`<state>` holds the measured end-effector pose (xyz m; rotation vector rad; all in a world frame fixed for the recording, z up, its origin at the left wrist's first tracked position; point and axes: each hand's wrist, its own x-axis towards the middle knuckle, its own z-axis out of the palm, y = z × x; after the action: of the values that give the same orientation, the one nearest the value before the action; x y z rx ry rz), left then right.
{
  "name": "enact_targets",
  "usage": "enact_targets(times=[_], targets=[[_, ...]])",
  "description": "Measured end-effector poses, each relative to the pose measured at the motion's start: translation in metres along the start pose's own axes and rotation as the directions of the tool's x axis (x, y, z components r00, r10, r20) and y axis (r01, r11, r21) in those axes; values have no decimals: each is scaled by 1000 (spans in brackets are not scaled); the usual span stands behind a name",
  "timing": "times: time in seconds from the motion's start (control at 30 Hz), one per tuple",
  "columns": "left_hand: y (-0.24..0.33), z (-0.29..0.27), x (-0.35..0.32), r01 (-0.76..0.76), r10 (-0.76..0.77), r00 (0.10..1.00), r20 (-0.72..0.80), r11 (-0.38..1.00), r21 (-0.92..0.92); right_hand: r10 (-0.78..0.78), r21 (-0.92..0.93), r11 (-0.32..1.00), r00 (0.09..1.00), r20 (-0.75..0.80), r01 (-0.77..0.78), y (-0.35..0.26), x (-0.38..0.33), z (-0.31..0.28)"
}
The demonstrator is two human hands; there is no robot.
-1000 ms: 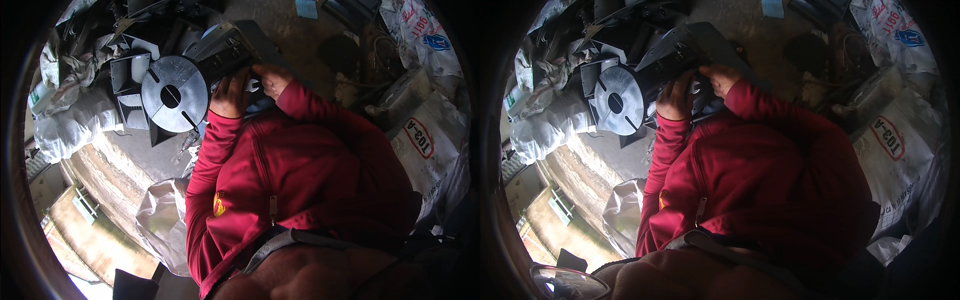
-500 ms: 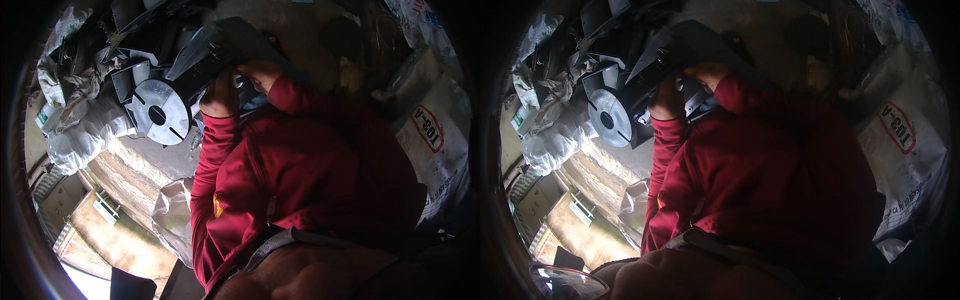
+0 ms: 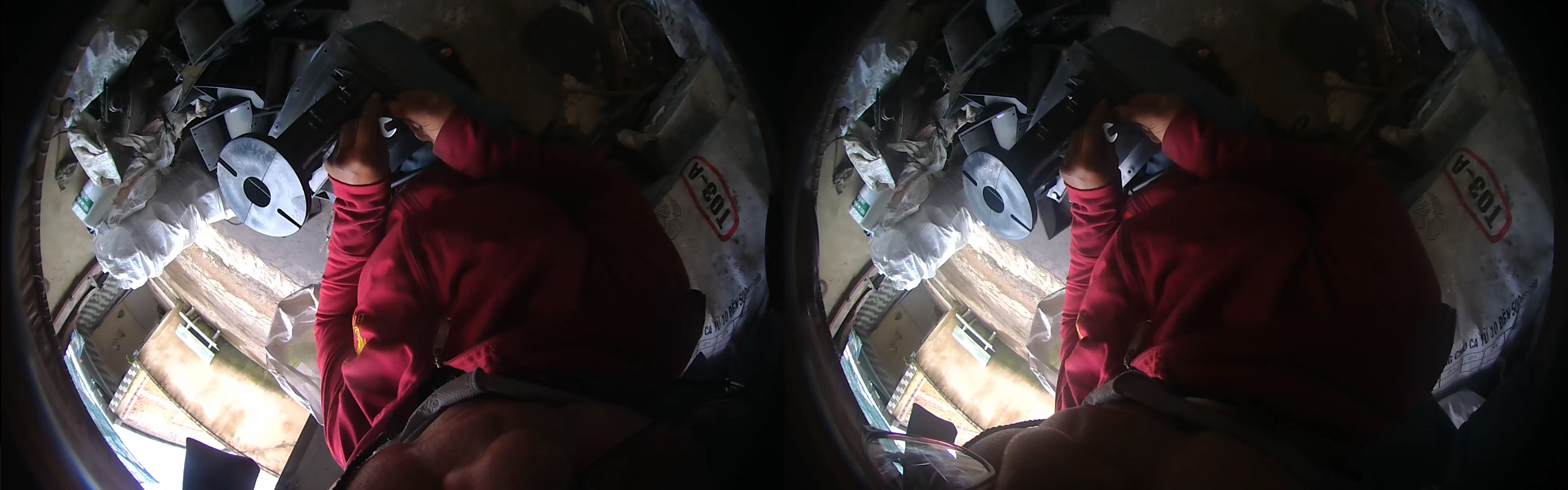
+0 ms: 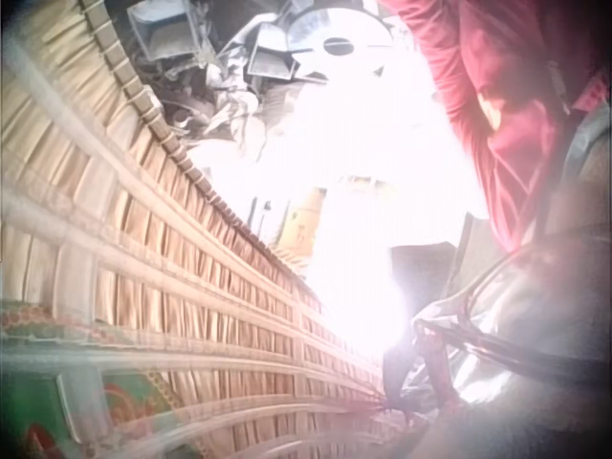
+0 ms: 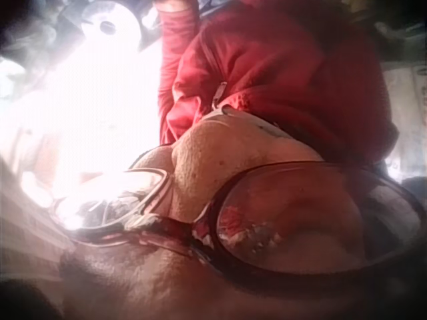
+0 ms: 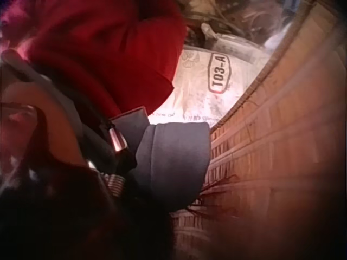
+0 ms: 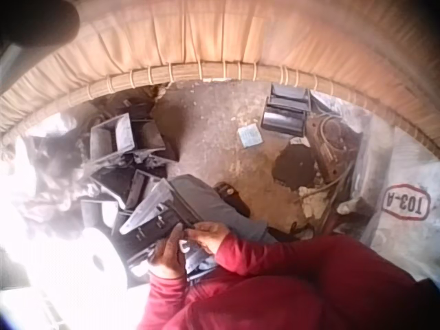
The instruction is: The person uses a wrench to tighten bolts on a metal assembly with a circular disc. They repeatedly adjust the position of the assembly and re-tighten the fasteners.
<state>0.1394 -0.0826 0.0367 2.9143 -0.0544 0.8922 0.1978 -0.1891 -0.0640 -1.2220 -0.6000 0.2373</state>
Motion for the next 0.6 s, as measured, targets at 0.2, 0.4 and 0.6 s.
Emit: enact_targets(times=[0.2,0.4,0.6], targets=[[8,-32,2,126,-106,987,118,975,-184,652,387,656,745,140,-648,-54,15,-12],[9,-62,-100,872,-405,362,840,-171,-458,737,482,473,631,242,-737,-51,17,-13],[8,-71,-72,233,-152,925,349,951,-205,759,470,455,606,240,-756,-41,17,-16]])
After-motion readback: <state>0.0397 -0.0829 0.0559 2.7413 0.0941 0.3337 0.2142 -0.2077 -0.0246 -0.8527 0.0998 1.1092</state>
